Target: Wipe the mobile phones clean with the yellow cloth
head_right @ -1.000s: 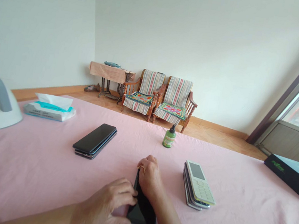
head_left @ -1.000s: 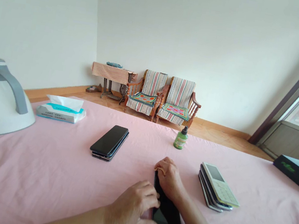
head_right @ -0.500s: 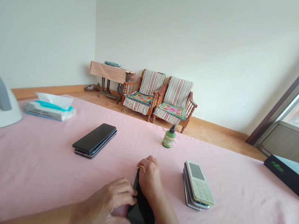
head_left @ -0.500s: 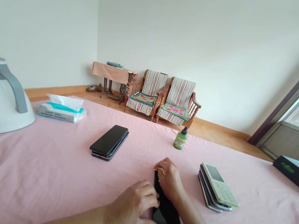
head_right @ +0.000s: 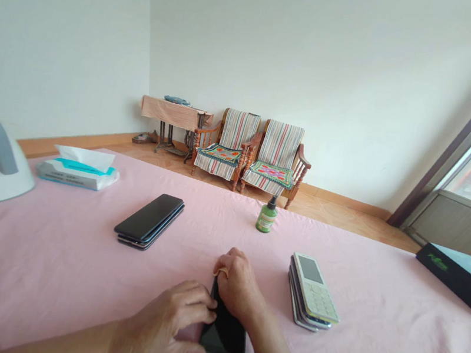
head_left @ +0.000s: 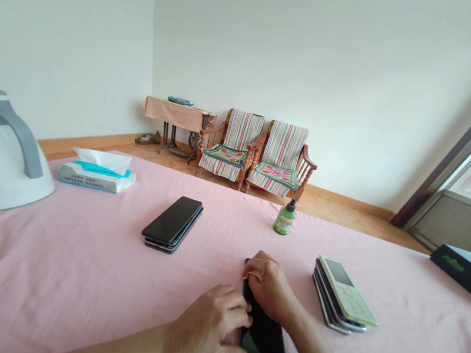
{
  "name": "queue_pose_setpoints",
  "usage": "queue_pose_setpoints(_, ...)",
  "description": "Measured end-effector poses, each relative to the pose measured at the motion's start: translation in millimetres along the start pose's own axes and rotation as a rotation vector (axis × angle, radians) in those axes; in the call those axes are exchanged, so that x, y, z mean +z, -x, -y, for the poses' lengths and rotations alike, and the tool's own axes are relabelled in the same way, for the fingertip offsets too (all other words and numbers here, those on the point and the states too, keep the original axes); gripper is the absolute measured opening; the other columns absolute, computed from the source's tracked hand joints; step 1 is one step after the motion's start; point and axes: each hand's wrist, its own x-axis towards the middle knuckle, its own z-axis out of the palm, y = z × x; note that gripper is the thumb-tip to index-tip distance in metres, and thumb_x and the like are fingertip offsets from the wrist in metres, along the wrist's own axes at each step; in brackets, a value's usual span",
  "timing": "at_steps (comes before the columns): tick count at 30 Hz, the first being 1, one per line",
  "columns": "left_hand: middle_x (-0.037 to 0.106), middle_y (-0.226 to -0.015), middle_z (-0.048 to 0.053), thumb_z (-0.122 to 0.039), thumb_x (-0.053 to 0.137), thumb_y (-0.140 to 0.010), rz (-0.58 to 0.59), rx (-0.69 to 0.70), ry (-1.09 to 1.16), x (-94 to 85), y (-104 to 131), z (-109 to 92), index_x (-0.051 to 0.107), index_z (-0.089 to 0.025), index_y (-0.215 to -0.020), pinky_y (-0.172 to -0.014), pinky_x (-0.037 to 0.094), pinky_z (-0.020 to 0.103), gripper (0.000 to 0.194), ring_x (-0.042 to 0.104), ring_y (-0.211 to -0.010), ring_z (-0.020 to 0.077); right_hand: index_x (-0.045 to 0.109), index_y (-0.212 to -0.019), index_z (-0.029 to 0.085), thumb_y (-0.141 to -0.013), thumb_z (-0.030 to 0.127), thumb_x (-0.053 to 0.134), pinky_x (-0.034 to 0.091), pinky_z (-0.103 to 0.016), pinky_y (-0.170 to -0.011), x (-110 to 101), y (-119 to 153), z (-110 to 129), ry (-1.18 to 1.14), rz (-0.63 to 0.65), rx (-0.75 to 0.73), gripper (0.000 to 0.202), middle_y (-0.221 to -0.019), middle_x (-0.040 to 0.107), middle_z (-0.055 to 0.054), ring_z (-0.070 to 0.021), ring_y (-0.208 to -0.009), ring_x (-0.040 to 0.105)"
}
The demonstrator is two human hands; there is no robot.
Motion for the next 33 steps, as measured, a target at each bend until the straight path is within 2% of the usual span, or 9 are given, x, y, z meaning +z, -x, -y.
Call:
queue_pose_setpoints(11,0.064,-0.105,0.007,-0.041,0.075,-0.073,-0.013,0.016,-0.003,-0.3,1,-1,0.067,-0.017,-0.101,-0.09,0.043,0.037,0.038,0.055,-0.101,0.0246,0.068,-0.062,0.017,-0.061,-0.005,0.043,0.043,-0.02,-0.062,-5,2,2,-0.025,0.072,0.006,0.033,-0.069,0.06,-0.002,-0.0113,-0.063,0.056)
queue_pose_setpoints(15,0.064,-0.104,0.007,-0.039,0.077,-0.071,-0.006,0.002,-0.004,-0.5,1,-1,0.067,-0.017,-0.1,-0.088,0.044,0.037,0.038,0.055,-0.099,0.0247,0.069,-0.065,0.016,-0.062,-0.004,0.042,0.043,-0.022,-0.067,-6,0,4,-0.016,0.046,0.019,0.034,-0.073,0.06,-0.004,-0.0128,-0.069,0.057)
queue_pose_setpoints(21,0.064,-0.104,0.008,-0.041,0.074,-0.074,-0.012,0.029,-0.004,0.0,1,0,0.066,-0.017,-0.101,-0.089,0.043,0.037,0.037,0.055,-0.099,0.0248,0.071,-0.064,0.02,-0.059,-0.001,0.045,0.042,-0.02,-0.059,-22,6,12,-0.084,0.212,0.028,0.033,-0.068,0.062,0.0,-0.0115,-0.063,0.057)
queue_pose_setpoints(22,0.064,-0.104,0.008,-0.041,0.074,-0.074,-0.012,0.029,-0.009,-0.2,1,0,0.066,-0.017,-0.101,-0.089,0.043,0.037,0.037,0.055,-0.099,0.0247,0.071,-0.066,0.02,-0.061,-0.001,0.045,0.043,-0.02,-0.06,-24,7,11,-0.098,0.194,0.04,0.033,-0.07,0.062,0.0,-0.0117,-0.064,0.058)
queue_pose_setpoints(27,0.065,-0.103,0.007,-0.041,0.074,-0.074,0.002,0.016,-0.028,-1.8,0,-2,0.066,-0.016,-0.098,-0.085,0.043,0.035,0.035,0.055,-0.094,0.0228,0.068,-0.073,0.016,-0.067,-0.001,0.046,0.043,-0.023,-0.064,-17,7,-3,-0.018,-0.061,0.126,0.028,-0.075,0.062,-0.003,-0.0135,-0.068,0.059)
queue_pose_setpoints(33,0.064,-0.102,0.005,-0.041,0.075,-0.073,0.003,0.01,-0.03,-1.5,0,-2,0.065,-0.017,-0.097,-0.084,0.043,0.034,0.035,0.055,-0.093,0.0219,0.066,-0.073,0.014,-0.073,-0.001,0.046,0.043,-0.027,-0.07,-1,1,-16,0.037,-0.104,0.081,0.025,-0.076,0.059,-0.005,-0.0166,-0.074,0.056)
